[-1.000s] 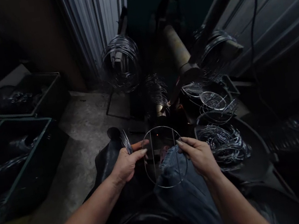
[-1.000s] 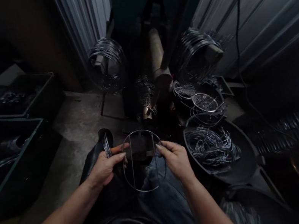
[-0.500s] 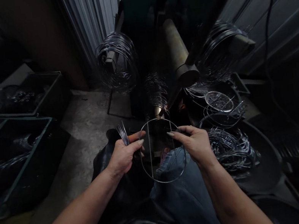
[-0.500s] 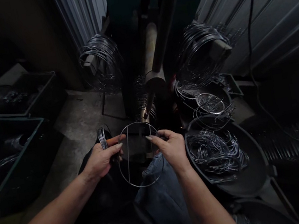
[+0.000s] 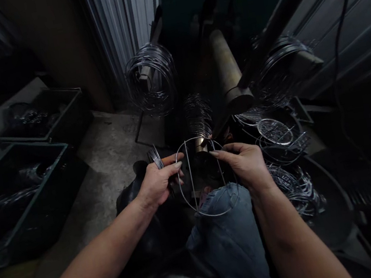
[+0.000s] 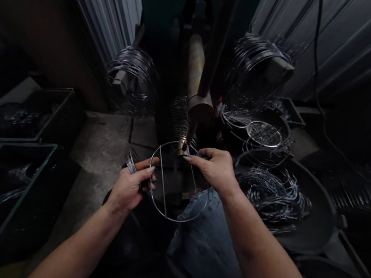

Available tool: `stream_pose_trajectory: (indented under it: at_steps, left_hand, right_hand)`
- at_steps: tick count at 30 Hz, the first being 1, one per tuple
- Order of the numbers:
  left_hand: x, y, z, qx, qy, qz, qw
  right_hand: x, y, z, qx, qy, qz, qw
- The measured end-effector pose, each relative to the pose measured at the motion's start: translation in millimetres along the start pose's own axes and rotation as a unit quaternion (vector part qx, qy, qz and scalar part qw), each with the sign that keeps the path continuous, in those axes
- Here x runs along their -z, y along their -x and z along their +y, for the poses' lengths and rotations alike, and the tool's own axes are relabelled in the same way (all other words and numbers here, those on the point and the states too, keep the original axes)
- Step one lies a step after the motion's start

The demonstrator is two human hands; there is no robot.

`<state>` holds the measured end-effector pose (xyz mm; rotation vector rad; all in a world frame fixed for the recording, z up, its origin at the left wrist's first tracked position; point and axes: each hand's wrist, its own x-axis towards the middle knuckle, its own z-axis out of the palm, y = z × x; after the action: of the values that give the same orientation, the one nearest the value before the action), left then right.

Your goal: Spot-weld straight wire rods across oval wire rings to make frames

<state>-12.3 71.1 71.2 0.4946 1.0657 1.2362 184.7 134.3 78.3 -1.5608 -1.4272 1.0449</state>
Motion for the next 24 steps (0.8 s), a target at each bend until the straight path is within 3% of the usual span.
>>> stream_pose_trajectory:
  at_steps: [7, 11, 15, 24]
  left_hand:
    - [0.7, 1, 1, -0.001, 0.001, -0.011, 1.000]
    - [0.2, -1, -1, -0.012, -0.007, -0.004, 1.000]
    - [-5.2, -1, -9, -0.012, -0.052, 0.007, 0.999]
    - [-24.8, -12, -23, -0.025, -0.112, -0.012, 0.993]
  right_hand:
    - [0, 6, -7, -0.016, -0.045, -0.003, 0.999]
    - [3, 20, 2, -0.048, -0.163, -0.024, 0.985]
    - [7, 42, 21, -0.073, -0.260, -0.002, 0.963]
    - [15, 55, 36, -0.073, -0.294, 0.060, 0.951]
